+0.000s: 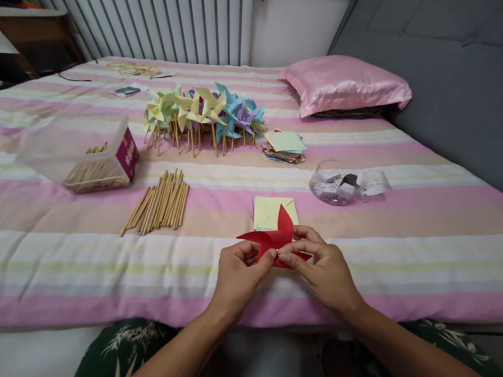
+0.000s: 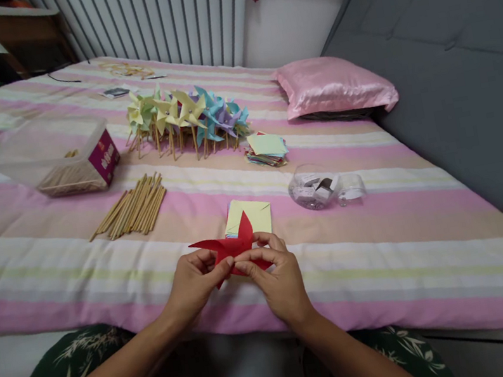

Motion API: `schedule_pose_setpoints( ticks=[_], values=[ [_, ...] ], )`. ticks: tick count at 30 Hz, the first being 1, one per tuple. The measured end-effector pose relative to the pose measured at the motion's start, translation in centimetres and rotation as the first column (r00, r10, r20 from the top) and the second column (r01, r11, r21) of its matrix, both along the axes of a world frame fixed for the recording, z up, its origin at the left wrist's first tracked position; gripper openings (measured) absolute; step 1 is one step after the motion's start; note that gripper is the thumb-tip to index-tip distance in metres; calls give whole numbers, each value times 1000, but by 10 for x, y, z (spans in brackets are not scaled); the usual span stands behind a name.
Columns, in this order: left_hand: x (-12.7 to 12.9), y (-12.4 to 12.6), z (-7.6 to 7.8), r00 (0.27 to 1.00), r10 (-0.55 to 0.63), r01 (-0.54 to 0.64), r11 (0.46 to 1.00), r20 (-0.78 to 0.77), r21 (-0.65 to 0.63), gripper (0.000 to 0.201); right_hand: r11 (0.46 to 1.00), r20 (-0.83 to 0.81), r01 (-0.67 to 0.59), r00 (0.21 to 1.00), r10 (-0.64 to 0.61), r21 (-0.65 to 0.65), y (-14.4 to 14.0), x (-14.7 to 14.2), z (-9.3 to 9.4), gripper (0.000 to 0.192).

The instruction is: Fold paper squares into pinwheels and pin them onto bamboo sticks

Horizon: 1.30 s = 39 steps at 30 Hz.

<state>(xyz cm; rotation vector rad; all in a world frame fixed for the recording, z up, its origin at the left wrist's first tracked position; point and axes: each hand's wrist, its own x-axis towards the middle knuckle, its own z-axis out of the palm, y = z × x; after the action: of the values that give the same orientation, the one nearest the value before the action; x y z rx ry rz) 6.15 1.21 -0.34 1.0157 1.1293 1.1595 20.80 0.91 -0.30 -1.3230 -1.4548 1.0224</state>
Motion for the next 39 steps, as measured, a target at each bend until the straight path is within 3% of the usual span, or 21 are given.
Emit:
schedule_pose_setpoints(
  ticks=[5, 16, 22, 27, 31, 39],
  values=[
    [0, -1, 1, 999, -7, 9, 999, -50, 42, 17, 1000, -39, -2, 999, 1, -23, -1, 0, 2, 8],
    [1, -2, 1, 997, -7, 8, 1000, -71, 9, 16, 996, -106, -15, 994, 5, -89, -3, -4, 7, 16],
    [1, -2, -2, 996, 12, -8, 999, -93, 39, 25, 994, -272, 30, 960, -59, -109, -5, -7, 2, 28],
    [2, -1, -3, 997, -1, 5, 999, -73, 44, 20, 986, -420, -59, 907, -11, -154, -5, -9, 2, 35],
    [2, -2, -3, 998, 25, -23, 999, -59, 31, 18, 979, -375, -124, 925, 56, -159, -5, -8, 4, 30],
    [2, -4, -2, 994, 49, -44, 998, -98, 49, 7, 983, -318, -103, 947, 51, -150, -4, -7, 2, 27]
  ],
)
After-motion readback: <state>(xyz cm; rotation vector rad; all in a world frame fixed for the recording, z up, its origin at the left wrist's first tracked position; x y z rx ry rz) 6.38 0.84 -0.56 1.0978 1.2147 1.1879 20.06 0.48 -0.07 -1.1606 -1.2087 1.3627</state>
